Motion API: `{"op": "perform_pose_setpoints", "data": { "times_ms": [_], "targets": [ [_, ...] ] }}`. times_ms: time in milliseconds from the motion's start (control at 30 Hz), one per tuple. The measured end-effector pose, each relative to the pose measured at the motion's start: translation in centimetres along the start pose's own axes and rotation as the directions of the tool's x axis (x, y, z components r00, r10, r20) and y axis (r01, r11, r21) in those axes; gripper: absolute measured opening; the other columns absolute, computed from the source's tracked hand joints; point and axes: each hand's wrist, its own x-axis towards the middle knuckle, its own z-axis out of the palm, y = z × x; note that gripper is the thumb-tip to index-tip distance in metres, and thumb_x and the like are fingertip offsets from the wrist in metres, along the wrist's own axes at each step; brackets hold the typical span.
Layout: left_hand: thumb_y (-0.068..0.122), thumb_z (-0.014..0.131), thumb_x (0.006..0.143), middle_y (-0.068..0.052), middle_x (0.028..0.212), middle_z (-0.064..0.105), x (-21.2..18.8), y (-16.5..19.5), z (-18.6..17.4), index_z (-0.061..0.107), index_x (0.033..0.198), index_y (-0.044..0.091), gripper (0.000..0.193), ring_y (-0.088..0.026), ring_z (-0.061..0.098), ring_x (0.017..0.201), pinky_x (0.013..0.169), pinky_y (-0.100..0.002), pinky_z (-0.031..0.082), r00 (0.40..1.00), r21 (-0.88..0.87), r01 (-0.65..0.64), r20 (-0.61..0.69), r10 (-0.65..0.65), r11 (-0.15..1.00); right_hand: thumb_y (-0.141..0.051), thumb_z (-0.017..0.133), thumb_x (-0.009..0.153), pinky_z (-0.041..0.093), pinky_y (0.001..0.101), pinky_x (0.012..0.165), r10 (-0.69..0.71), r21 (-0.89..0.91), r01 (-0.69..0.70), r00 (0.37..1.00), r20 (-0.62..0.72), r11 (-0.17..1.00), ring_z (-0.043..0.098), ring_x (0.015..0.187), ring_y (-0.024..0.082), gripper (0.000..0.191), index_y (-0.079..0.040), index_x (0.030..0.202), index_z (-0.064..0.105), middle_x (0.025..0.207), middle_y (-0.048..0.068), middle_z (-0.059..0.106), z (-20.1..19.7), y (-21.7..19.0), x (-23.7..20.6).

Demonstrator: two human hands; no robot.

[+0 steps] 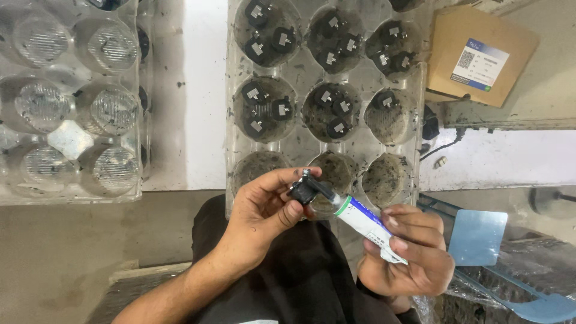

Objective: The person sits on the floor and applies adhesive from a squeeze tube to small black round components, working one at a time. They pick each component from a plastic tray, dispense adhesive onto it, and place it back into the tray, continuing across the trays.

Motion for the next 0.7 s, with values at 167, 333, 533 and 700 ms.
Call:
{"op": "perform_pose_setpoints", "data": {
  "times_ms": [167,333,533,700],
  "targets": [
    [0.012,0.071,0.101,-0.012,0.147,0.063,0.0,-0.2,0.0,0.059,0.139,0.001,0.041,-0.013,0.068,0.099,0.093,-0.034,0.059,1.0,-0.02,-0.007,-0.006,0.007,1.0,-0.018,0.083,0.095,0.066,0.0392,0.081,0.012,0.007,-0.012,1.0,0.0,1.0,0.069,0.09,0.02,0.032,-0.009,0.108,0.056,0.099,0.013,0.07,-0.3,0.3,0.0],
    [0.019,0.071,0.101,-0.012,0.145,0.064,0.1,-0.1,0.1,0.061,0.138,0.0,0.042,-0.015,0.067,0.098,0.092,-0.034,0.059,1.0,-0.043,0.02,0.015,-0.02,0.999,-0.016,0.083,0.096,0.066,0.0396,0.083,0.07,-0.03,-0.069,0.996,0.051,0.997,0.069,0.091,0.021,0.033,-0.008,0.111,0.055,0.095,0.012,0.069,-0.7,-0.3,0.1],
    [0.022,0.072,0.101,-0.011,0.136,0.066,0.5,0.0,0.2,0.063,0.139,-0.002,0.045,-0.015,0.066,0.097,0.092,-0.035,0.058,0.999,-0.077,0.048,0.016,-0.047,0.996,-0.011,0.08,0.098,0.063,0.0346,0.082,0.217,0.168,-0.215,0.976,0.006,0.962,0.069,0.087,0.023,0.026,-0.004,0.109,0.057,0.094,0.012,0.07,-0.4,0.6,0.2],
    [0.006,0.076,0.093,-0.007,0.13,0.066,1.4,-0.2,0.0,0.062,0.133,-0.001,0.043,-0.012,0.066,0.107,0.094,-0.032,0.058,0.997,0.046,-0.038,-0.063,0.04,0.998,-0.007,0.069,0.101,0.055,0.0364,0.087,0.725,0.819,-0.526,0.653,0.218,0.228,0.065,0.095,0.027,0.022,0.003,0.119,0.06,0.109,0.02,0.069,-1.7,3.6,1.2]
  ]
}}
